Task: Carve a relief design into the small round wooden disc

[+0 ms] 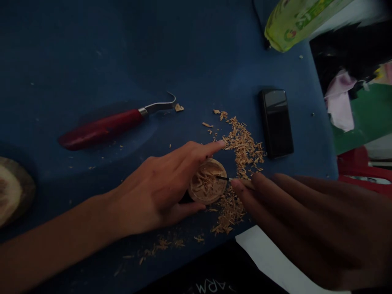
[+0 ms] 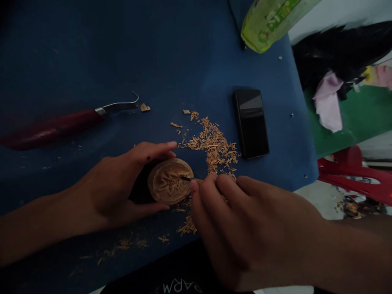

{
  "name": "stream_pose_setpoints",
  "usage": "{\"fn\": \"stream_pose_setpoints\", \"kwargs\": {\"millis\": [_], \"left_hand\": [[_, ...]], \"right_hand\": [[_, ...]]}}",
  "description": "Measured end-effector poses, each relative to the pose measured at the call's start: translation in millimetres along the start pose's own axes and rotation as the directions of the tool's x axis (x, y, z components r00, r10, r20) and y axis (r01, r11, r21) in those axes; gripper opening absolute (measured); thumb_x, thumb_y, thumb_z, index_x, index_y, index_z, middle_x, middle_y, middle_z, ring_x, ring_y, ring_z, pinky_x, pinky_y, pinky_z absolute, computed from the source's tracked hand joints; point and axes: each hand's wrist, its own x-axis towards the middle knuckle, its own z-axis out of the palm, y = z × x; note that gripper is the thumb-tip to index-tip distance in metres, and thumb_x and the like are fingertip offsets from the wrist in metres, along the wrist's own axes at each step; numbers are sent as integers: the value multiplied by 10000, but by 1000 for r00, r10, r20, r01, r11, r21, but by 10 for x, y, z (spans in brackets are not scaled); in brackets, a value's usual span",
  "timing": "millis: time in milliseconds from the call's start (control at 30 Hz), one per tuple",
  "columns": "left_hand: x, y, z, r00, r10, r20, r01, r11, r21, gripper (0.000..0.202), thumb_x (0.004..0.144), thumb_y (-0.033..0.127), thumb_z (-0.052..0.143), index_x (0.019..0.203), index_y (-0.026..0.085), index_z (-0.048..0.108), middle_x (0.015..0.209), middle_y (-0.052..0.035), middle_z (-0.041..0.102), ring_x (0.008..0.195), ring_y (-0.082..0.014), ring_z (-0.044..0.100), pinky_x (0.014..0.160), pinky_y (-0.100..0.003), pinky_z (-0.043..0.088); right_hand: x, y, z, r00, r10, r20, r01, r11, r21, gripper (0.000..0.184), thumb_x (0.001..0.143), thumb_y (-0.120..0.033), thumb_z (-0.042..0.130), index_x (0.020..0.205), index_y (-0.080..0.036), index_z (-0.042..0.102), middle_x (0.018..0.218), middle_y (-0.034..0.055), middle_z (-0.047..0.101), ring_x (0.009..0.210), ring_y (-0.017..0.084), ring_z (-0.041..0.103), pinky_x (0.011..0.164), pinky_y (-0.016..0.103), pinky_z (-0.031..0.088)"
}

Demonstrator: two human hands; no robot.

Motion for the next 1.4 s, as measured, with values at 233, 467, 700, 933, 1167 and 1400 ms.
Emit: {"fn": "stream_pose_setpoints", "kwargs": {"millis": [233, 467, 700, 933, 1167, 1400], "left_hand": [[-7, -17, -11, 1000, -20, 15, 20, 999, -27, 1005, 1084, 306, 874, 1941, 391, 355, 1626, -101, 788, 1360, -301, 891, 803, -364, 792], [-11, -15, -14, 1000, -27, 15, 27, 999, -37, 1138, 1022, 290, 937, 1955, 463, 311, 1622, -92, 787, 1357, -320, 896, 823, -383, 813], [-12, -10, -26, 999, -21, 24, 21, 1000, -4, 1094, 1036, 312, 926, 1948, 415, 331, 1618, -103, 779, 1375, -336, 889, 898, -391, 805], [-24, -10, -23, 999, -33, 29, 34, 999, -6, 1062, 1072, 323, 900, 1955, 422, 318, 1628, -107, 778, 1383, -315, 885, 872, -367, 796], [-8, -1, -16, 999, -41, 14, 41, 999, -2, 1051, 1056, 289, 884, 1940, 442, 337, 1629, -86, 795, 1357, -295, 899, 765, -312, 764], [15, -12, -1, 1000, -19, 7, 19, 1000, -6, 1140, 995, 302, 974, 1940, 447, 353, 1635, -87, 792, 1316, -302, 910, 751, -312, 764]], "right_hand": [[33, 30, 2, 999, 13, 42, -15, 999, 52, 178, 1042, -130, 671, 1127, -161, 824, 1020, 158, 824, 887, 278, 616, 695, 425, 486], [71, 58, -23, 997, 18, 75, -21, 999, 35, 160, 1049, -120, 687, 1086, -179, 831, 963, 130, 810, 858, 265, 635, 688, 413, 509], [94, 68, -21, 996, 2, 89, -3, 1000, 16, 189, 1071, -106, 654, 1131, -163, 823, 1002, 132, 827, 868, 262, 656, 688, 408, 539], [144, 187, -14, 998, 28, 58, -33, 995, 95, 243, 1040, -42, 607, 928, -239, 695, 846, 81, 739, 744, 238, 554, 624, 421, 440], [161, 184, -44, 991, -1, 135, -12, 995, 96, 229, 1060, -33, 620, 955, -200, 737, 814, 54, 688, 693, 191, 543, 598, 382, 388], [127, 544, 281, 1000, -7, 23, -1, 944, 329, 264, 1121, -14, 558, 1099, -201, 743, 887, 6, 668, 644, 147, 448, 605, 394, 255]]}}
